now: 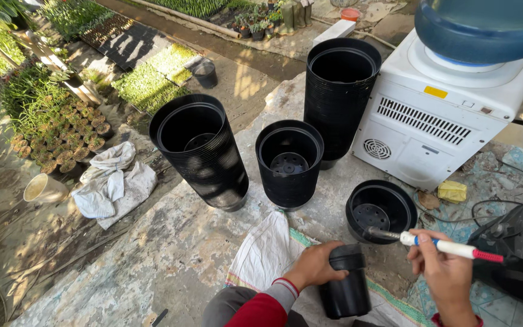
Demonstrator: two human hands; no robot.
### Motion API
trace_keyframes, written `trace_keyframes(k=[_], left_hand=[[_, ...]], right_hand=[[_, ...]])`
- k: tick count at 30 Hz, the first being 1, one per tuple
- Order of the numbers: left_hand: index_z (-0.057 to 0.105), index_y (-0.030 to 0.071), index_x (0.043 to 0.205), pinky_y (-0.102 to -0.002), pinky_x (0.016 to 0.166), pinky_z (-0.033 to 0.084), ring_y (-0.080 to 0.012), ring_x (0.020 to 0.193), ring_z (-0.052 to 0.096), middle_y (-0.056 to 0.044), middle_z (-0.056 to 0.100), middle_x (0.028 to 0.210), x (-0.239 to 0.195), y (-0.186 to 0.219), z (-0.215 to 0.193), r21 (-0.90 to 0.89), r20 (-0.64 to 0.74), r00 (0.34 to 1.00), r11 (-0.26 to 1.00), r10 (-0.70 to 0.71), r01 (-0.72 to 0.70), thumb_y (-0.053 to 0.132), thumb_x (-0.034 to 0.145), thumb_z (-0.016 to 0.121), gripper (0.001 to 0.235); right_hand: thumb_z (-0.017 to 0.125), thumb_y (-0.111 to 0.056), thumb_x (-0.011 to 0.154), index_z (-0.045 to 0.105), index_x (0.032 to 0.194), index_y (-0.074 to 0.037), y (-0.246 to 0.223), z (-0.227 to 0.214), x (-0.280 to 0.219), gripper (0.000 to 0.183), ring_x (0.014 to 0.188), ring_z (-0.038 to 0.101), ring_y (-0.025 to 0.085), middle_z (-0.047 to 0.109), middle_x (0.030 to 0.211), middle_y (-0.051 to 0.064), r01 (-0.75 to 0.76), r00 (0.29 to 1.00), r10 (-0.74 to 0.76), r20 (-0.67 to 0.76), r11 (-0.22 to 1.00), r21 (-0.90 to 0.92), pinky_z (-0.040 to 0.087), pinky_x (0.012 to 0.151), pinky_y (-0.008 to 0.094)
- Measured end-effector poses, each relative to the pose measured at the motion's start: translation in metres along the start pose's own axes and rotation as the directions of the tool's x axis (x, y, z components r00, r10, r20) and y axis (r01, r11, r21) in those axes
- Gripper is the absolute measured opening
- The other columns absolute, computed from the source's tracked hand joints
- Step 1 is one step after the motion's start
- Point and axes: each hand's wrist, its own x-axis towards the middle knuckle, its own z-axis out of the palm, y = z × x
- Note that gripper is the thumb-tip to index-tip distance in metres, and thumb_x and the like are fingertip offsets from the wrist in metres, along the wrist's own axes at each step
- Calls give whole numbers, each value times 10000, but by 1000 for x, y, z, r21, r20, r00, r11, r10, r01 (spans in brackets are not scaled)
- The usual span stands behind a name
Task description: The person uses a soldering iron to melt drainage holes into the sides and base of multiple black plastic pots while sitting on the ground.
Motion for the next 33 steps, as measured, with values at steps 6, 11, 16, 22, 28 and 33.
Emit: trace_keyframes(k=[6, 11, 16, 22, 28, 33], left_hand=[[540, 133, 1430, -406, 945, 555, -360, 1034, 726, -195, 733, 1124, 17, -1, 12, -79, 93, 992, 993, -80, 87, 394, 718, 840, 816], [498, 117, 1396, -431, 937, 555, -397, 1013, 721, -229, 729, 1063, 16, -14, 24, -85, 87, 991, 991, -98, 106, 337, 700, 823, 799], [567, 84, 1323, -444, 1010, 513, -405, 1136, 655, -205, 680, 1223, 18, -18, 26, -85, -81, 994, 994, 68, -75, 273, 684, 824, 714], [610, 123, 1338, -454, 1037, 477, -387, 1170, 624, -152, 676, 1235, 20, -3, 8, -49, -126, 992, 999, -15, 8, 264, 703, 815, 682], [589, 169, 1390, -468, 1012, 474, -400, 1128, 610, -148, 650, 1190, 18, 6, -8, 8, 2, 1000, 1000, -12, 12, 225, 699, 809, 727], [575, 169, 1391, -469, 1024, 476, -389, 1110, 611, -146, 637, 1143, 13, 8, -9, 9, 28, 999, 999, 34, -34, 215, 708, 807, 723]], right_hand=[[644, -77, 1030, 683, 1071, 61, -25, 15, 9, 149, 520, 513, 97, 629, 714, 81, 64, 993, -73, -88, 993, -99, 380, 468, 240], [649, -99, 1058, 668, 1028, 28, -13, 15, -3, 131, 563, 517, 65, 629, 730, 49, 22, 991, -42, -130, 988, -151, 387, 496, 220], [644, -50, 1061, 651, 968, 28, 8, 6, -16, 121, 595, 549, 55, 616, 705, 33, 103, 989, -128, -78, 958, -266, 410, 535, 217], [669, -43, 1017, 655, 933, 36, 13, 19, -22, 116, 557, 569, 58, 625, 664, 32, 117, 991, -131, -12, 916, -384, 410, 490, 227], [674, -44, 1035, 651, 957, 40, 15, 22, -20, 117, 592, 610, 66, 656, 713, 41, 184, 982, -183, 48, 872, -453, 426, 516, 232], [651, -40, 1061, 640, 990, 35, 16, 20, -29, 104, 601, 603, 70, 653, 726, 42, 128, 992, -114, 59, 911, -392, 437, 527, 227]])
